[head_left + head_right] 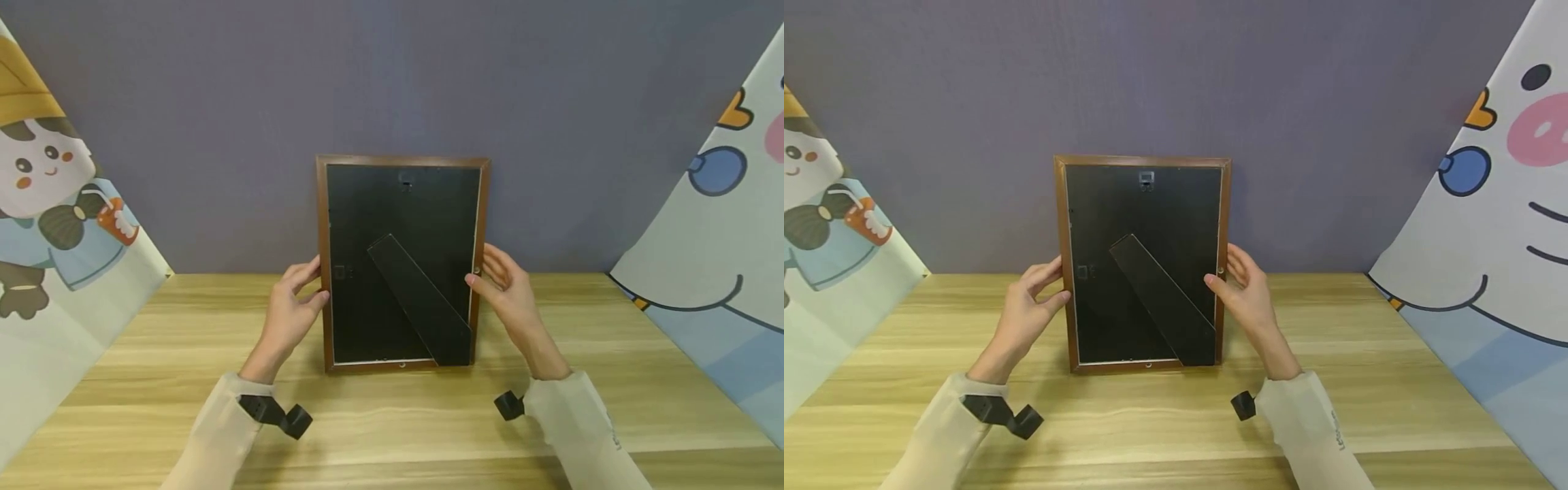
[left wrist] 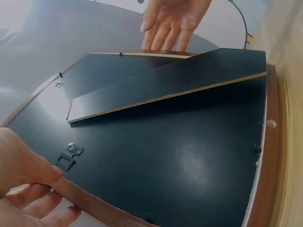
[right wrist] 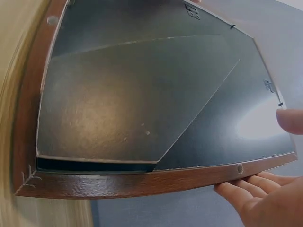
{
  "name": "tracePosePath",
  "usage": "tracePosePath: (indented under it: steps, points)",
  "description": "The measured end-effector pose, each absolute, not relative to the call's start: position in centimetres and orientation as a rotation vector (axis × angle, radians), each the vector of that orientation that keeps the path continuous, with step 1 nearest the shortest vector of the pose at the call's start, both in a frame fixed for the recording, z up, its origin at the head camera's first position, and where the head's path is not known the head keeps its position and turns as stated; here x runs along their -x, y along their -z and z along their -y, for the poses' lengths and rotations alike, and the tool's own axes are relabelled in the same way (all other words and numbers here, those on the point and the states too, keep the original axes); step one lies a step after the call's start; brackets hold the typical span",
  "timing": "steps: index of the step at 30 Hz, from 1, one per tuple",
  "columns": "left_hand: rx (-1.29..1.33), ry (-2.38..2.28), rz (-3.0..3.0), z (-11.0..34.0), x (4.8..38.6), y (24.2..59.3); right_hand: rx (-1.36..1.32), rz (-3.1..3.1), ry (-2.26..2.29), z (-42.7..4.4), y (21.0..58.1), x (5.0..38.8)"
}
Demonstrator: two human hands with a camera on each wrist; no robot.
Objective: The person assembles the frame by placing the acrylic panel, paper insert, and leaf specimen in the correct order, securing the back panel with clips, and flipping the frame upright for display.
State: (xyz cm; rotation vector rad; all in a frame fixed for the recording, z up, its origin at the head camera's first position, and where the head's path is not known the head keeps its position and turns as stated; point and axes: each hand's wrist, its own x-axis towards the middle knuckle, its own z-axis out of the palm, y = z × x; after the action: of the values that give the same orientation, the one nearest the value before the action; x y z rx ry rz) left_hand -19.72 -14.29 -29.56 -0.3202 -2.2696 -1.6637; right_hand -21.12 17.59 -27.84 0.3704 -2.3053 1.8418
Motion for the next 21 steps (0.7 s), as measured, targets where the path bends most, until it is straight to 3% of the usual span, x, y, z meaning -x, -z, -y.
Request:
tracePosePath:
  steps: [21]
  points:
    - [0.428,1.85,2.014,13.3,22.0,29.6,-0.483,2.13,-1.896,-18.1,27.9,22.0]
